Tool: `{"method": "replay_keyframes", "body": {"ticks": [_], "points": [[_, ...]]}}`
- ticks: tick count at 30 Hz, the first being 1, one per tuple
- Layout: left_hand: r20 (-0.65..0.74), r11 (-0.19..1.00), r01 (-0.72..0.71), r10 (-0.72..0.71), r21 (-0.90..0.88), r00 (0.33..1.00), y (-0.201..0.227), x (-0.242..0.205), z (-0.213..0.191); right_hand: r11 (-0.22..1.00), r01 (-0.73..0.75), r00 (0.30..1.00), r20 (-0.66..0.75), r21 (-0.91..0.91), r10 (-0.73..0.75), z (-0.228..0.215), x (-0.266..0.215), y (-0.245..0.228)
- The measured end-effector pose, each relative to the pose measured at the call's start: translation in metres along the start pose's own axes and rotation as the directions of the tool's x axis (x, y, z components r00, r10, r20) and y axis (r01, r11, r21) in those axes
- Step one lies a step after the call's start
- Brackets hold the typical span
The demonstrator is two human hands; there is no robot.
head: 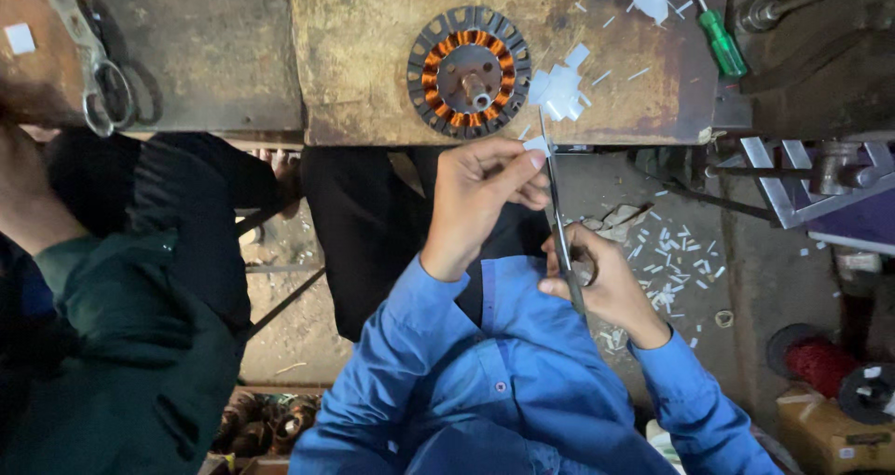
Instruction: The person cuts a white plastic sheet into small rectangular pieces using scissors and inserts them into the slots of a motor stator. The person repeatedly cuts and places the pieces into the stator slots.
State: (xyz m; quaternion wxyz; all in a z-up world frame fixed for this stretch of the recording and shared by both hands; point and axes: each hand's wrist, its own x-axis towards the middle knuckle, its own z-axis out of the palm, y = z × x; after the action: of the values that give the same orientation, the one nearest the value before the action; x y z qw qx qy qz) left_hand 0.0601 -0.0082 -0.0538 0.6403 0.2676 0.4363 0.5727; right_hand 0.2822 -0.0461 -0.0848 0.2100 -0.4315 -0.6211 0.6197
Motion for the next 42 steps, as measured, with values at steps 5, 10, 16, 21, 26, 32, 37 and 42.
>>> {"method": "replay_keyframes", "body": {"ticks": [5,10,16,21,26,32,37,42], "points": [[0.058,0.996,-0.033,0.028,0.087,0.998,0.01,-0.005,-0.008,0.984,0.026,0.996,-0.082,-0.176,-0.041,-0.004,-0.003,-0.005],[0.078,0.996,-0.038,0.031,0.084,0.996,0.014,-0.006,-0.006,0.987,-0.012,0.995,-0.103,-0.157,-0.005,0.001,-0.004,0.003],[0.089,0.996,-0.038,0.031,0.075,0.996,0.014,-0.009,-0.009,0.99,-0.101,0.994,-0.057,-0.095,0.096,-0.001,-0.013,0.021],[0.073,0.99,-0.103,0.096,0.093,0.993,0.018,-0.017,-0.016,0.97,-0.216,0.975,-0.079,-0.112,0.208,-0.027,-0.002,-0.004],[-0.114,0.957,-0.126,0.16,0.261,0.981,0.019,-0.04,-0.02,0.556,-0.389,0.905,-0.418,-0.734,0.08,-0.086,0.038,-0.068],[-0.192,0.916,-0.157,0.24,0.369,0.952,0.017,-0.053,-0.02,0.393,-0.204,0.95,-0.278,-0.896,-0.142,-0.1,0.084,-0.119],[-0.159,0.904,-0.168,0.247,0.393,0.956,0.02,-0.063,-0.018,0.446,0.034,0.98,-0.059,-0.895,-0.191,-0.085,0.077,-0.151],[-0.092,0.891,-0.214,0.271,0.4,0.958,0.023,-0.064,-0.005,0.8,0.274,0.849,-0.257,-0.533,-0.462,-0.012,0.045,-0.129]]}}
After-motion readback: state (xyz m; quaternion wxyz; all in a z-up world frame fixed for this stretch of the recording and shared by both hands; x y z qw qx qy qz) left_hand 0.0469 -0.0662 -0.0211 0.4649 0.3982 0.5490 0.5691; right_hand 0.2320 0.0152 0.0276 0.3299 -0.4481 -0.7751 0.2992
